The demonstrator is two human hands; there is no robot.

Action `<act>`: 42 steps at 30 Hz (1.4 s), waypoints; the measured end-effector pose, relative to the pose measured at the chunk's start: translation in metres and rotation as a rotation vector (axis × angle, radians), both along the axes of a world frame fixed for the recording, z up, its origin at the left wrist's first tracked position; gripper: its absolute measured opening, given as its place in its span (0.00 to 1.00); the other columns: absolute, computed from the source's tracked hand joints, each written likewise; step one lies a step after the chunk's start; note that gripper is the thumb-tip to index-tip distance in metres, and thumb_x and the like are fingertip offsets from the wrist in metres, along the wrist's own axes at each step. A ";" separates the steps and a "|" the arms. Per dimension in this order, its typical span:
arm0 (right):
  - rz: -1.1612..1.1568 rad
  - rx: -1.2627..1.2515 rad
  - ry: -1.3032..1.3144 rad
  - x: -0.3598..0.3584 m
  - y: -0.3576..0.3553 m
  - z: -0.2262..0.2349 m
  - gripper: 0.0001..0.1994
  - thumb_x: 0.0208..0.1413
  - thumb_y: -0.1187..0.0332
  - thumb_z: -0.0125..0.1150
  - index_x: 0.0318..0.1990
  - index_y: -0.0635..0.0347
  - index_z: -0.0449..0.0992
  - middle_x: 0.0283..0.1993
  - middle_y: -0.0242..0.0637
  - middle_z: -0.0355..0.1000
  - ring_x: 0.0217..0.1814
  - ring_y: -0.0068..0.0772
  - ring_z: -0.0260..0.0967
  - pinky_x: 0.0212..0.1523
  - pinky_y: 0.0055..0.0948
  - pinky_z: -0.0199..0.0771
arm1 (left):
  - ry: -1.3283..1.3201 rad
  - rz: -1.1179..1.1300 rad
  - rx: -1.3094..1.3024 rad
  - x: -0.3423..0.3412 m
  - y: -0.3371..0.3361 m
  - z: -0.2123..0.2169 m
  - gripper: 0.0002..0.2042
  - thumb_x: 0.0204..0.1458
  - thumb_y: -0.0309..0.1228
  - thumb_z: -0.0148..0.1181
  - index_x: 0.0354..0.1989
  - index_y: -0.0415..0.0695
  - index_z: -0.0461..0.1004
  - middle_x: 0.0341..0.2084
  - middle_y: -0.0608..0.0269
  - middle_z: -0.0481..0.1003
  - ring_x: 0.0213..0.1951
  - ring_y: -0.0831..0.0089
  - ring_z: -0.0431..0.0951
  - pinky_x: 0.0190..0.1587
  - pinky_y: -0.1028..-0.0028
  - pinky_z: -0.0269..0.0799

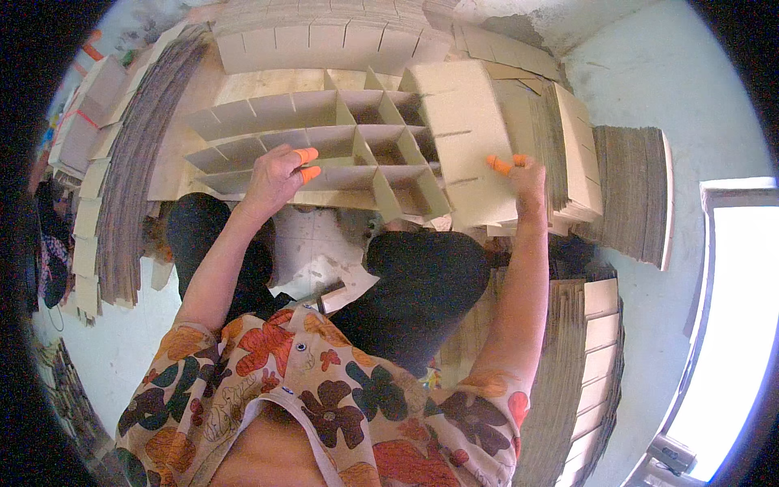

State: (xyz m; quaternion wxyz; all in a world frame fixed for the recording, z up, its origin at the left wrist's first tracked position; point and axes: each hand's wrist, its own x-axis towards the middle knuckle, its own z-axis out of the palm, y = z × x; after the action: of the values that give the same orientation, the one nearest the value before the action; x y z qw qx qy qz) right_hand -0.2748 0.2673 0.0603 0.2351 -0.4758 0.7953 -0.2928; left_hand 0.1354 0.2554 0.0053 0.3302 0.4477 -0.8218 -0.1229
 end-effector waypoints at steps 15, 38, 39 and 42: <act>0.034 -0.330 -0.168 0.022 -0.001 0.095 0.16 0.48 0.58 0.66 0.33 0.65 0.79 0.25 0.29 0.71 0.24 0.20 0.63 0.27 0.23 0.66 | 0.034 0.037 -0.013 0.012 0.006 -0.001 0.18 0.41 0.34 0.67 0.42 0.43 0.75 0.25 0.53 0.73 0.29 0.55 0.74 0.32 0.63 0.70; 0.251 -0.359 -0.090 0.164 -0.008 0.046 0.14 0.51 0.62 0.63 0.34 0.68 0.76 0.28 0.36 0.73 0.26 0.26 0.65 0.28 0.25 0.66 | 1.313 0.223 0.821 0.015 0.009 0.024 0.12 0.43 0.23 0.64 0.37 0.37 0.74 0.29 0.60 0.77 0.28 0.76 0.77 0.29 0.78 0.73; 0.157 -0.371 -0.047 0.157 -0.010 0.054 0.14 0.51 0.62 0.63 0.34 0.68 0.76 0.28 0.38 0.73 0.26 0.27 0.65 0.28 0.25 0.66 | 1.332 0.277 0.743 0.030 0.009 0.020 0.11 0.43 0.23 0.64 0.37 0.37 0.74 0.29 0.61 0.77 0.27 0.75 0.76 0.29 0.77 0.72; 0.166 -0.496 0.052 0.136 -0.010 0.068 0.14 0.50 0.64 0.64 0.37 0.69 0.76 0.28 0.43 0.74 0.26 0.27 0.65 0.28 0.26 0.66 | 1.529 0.304 0.526 0.094 0.012 0.010 0.09 0.44 0.23 0.63 0.35 0.43 0.73 0.30 0.61 0.77 0.31 0.76 0.75 0.33 0.78 0.67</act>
State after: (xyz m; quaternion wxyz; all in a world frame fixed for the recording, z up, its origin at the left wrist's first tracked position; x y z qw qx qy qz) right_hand -0.1391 0.2568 0.1288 0.1140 -0.5901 0.6633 -0.4459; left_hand 0.2296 0.2674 0.0152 0.6961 0.4095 -0.2448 -0.5366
